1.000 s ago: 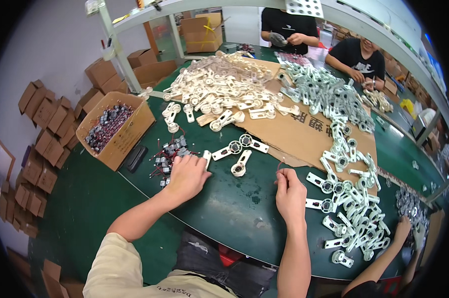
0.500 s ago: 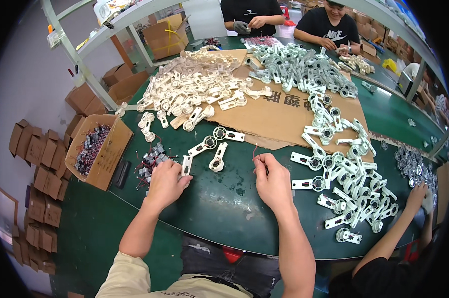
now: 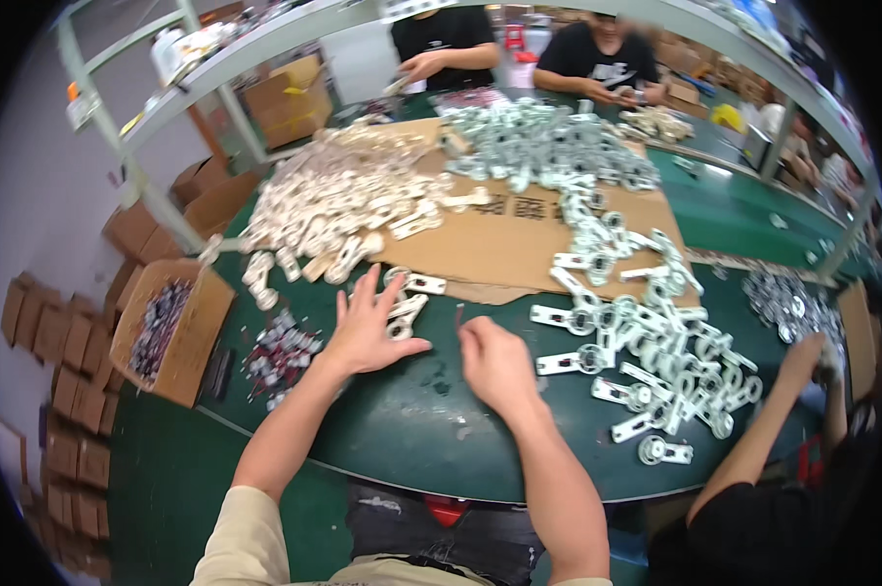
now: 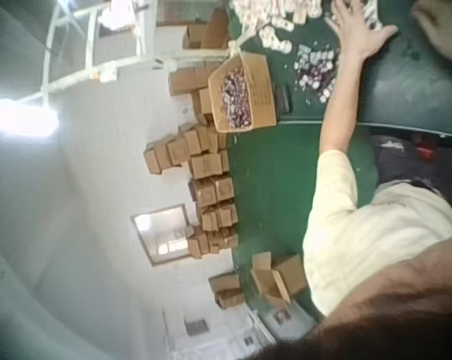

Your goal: Manually assemble small electric motors into plastic housings at a factory workstation.

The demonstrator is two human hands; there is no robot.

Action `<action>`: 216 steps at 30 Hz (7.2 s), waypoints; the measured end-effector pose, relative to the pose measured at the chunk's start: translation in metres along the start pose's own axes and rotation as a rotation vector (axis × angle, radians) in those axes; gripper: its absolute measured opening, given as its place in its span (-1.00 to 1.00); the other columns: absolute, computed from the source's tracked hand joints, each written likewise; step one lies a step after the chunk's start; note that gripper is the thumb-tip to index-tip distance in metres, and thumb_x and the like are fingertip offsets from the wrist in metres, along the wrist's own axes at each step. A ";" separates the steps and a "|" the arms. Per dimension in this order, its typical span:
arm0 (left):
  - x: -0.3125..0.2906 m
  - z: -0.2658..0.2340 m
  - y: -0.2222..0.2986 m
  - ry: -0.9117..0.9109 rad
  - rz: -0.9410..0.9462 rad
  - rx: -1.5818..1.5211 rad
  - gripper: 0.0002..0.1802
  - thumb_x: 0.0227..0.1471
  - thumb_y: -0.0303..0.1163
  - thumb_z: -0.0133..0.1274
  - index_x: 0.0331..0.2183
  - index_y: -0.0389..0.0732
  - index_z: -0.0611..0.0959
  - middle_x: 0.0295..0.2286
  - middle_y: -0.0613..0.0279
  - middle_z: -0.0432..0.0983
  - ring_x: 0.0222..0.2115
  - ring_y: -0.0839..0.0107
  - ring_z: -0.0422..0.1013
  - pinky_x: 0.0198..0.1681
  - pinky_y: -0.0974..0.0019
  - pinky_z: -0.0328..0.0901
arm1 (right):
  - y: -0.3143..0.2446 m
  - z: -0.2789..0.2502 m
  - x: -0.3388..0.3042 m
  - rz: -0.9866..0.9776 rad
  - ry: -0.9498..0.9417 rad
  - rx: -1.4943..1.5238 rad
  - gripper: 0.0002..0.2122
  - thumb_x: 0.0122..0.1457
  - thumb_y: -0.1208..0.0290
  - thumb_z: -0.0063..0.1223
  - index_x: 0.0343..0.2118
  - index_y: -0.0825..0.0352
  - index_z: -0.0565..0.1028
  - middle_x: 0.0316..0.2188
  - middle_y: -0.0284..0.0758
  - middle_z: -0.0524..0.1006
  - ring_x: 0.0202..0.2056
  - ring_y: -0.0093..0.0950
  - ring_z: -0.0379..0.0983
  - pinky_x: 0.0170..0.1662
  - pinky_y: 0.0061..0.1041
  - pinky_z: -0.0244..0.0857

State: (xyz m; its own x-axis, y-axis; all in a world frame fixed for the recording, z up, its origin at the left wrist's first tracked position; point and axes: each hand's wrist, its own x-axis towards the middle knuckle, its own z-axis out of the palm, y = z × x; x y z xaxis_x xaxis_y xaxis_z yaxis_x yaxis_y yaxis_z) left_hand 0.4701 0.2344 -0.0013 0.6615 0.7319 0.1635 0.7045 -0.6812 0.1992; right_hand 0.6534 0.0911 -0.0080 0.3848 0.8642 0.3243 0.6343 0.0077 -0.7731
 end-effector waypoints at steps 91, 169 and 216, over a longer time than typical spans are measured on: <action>-0.394 0.050 -0.060 -1.241 -0.981 -1.358 -0.58 0.12 -0.47 0.16 0.02 -0.29 0.50 -0.13 0.33 0.54 -0.13 0.57 0.44 0.00 0.43 0.33 | 0.020 -0.080 -0.460 1.240 -0.587 0.337 -0.88 0.11 0.51 0.14 -0.29 0.40 0.56 -0.40 -0.26 0.52 -0.33 -0.45 0.42 -0.22 -0.46 0.32; -0.544 0.080 0.056 -0.468 -1.144 -1.346 -0.16 -0.17 -0.15 0.37 0.08 -0.34 0.39 -0.05 0.04 0.43 0.03 0.20 0.35 0.09 0.17 0.27 | -0.096 0.003 -0.160 0.189 -1.217 -0.225 -0.91 0.19 0.60 0.01 -0.33 0.41 0.56 -0.42 -0.10 0.58 -0.42 -0.10 0.53 -0.34 -0.31 0.39; -0.605 0.122 0.046 -0.245 -1.167 -2.062 -0.49 0.11 -0.25 0.20 0.02 -0.30 0.46 -0.07 0.12 0.45 0.00 0.33 0.38 0.10 0.22 0.29 | -0.137 0.232 -0.263 -0.636 -2.075 0.174 -0.93 0.06 0.44 0.20 -0.45 0.31 0.58 -0.36 -0.34 0.60 -0.24 -0.23 0.48 -0.05 -0.31 0.32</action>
State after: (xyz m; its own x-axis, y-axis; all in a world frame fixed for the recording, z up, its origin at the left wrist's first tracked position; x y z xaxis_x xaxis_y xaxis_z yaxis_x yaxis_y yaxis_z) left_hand 0.1335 -0.2421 -0.2092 0.4522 0.5278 -0.7190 -0.3042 0.8491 0.4319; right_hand 0.3098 -0.0200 -0.1138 -0.9440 -0.1105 -0.3109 0.2527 0.3638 -0.8966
